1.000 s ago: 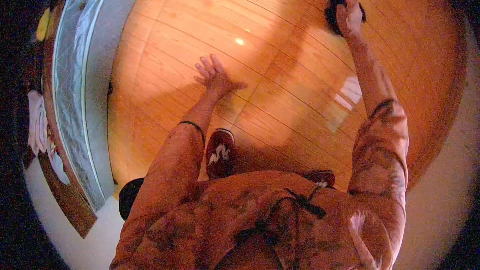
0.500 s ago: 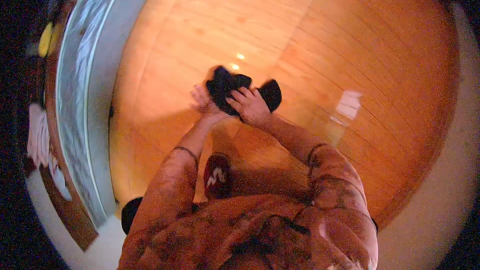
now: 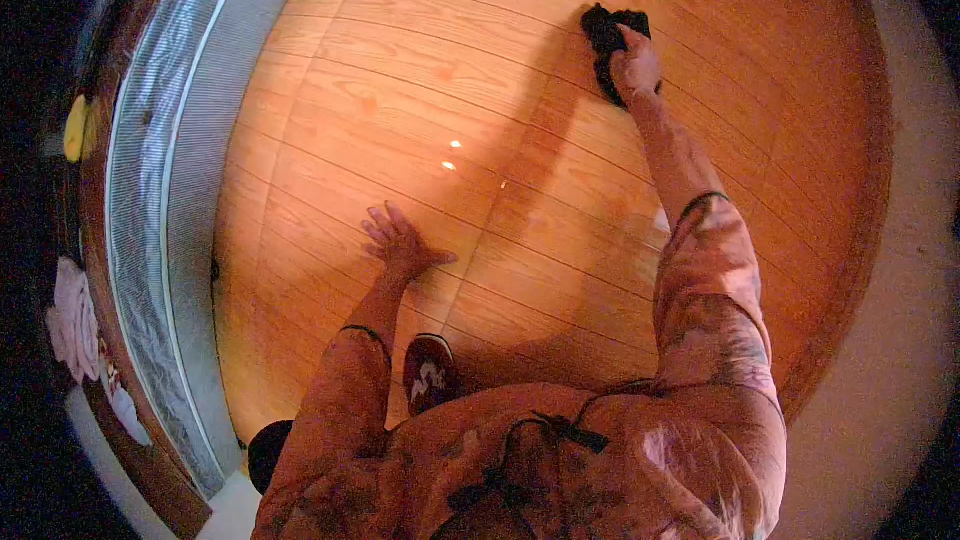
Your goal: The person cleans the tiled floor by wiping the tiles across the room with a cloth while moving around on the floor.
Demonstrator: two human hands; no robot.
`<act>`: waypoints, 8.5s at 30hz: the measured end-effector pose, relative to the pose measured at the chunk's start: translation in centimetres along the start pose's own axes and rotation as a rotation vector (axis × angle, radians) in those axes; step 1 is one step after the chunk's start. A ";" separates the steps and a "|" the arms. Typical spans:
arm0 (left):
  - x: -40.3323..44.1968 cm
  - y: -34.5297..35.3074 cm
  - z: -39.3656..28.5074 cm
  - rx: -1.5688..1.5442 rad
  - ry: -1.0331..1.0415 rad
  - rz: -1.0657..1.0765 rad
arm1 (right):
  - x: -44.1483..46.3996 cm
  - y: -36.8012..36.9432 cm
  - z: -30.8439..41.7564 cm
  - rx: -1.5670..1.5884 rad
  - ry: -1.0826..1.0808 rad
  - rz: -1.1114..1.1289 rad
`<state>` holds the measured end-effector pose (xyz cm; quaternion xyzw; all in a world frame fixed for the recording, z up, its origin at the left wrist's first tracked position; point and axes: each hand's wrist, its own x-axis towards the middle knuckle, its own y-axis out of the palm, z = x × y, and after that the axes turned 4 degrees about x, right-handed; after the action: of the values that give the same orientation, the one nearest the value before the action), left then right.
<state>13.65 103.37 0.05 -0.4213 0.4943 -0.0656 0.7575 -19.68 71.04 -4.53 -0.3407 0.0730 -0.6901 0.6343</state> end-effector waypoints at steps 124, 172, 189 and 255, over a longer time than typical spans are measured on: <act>-12.4 6.9 -32.9 0.269 0.222 -0.112 | -75.7 -42.4 -1.2 -1.106 1.544 -0.422; -19.9 13.9 -41.8 0.577 0.759 -0.035 | -56.8 -53.5 -12.5 -0.845 0.934 0.004; -20.5 13.7 -38.8 0.666 1.049 -0.077 | -53.5 -46.1 -11.9 -0.926 1.022 -0.087; 13.3 -26.3 -56.2 0.819 1.140 -0.103 | 5.7 -40.7 -1.9 0.307 1.348 -0.487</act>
<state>-16.51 47.58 0.49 -0.0250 0.7294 -0.4926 0.4741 -54.14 72.67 17.81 0.2442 0.2719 -0.8738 0.3208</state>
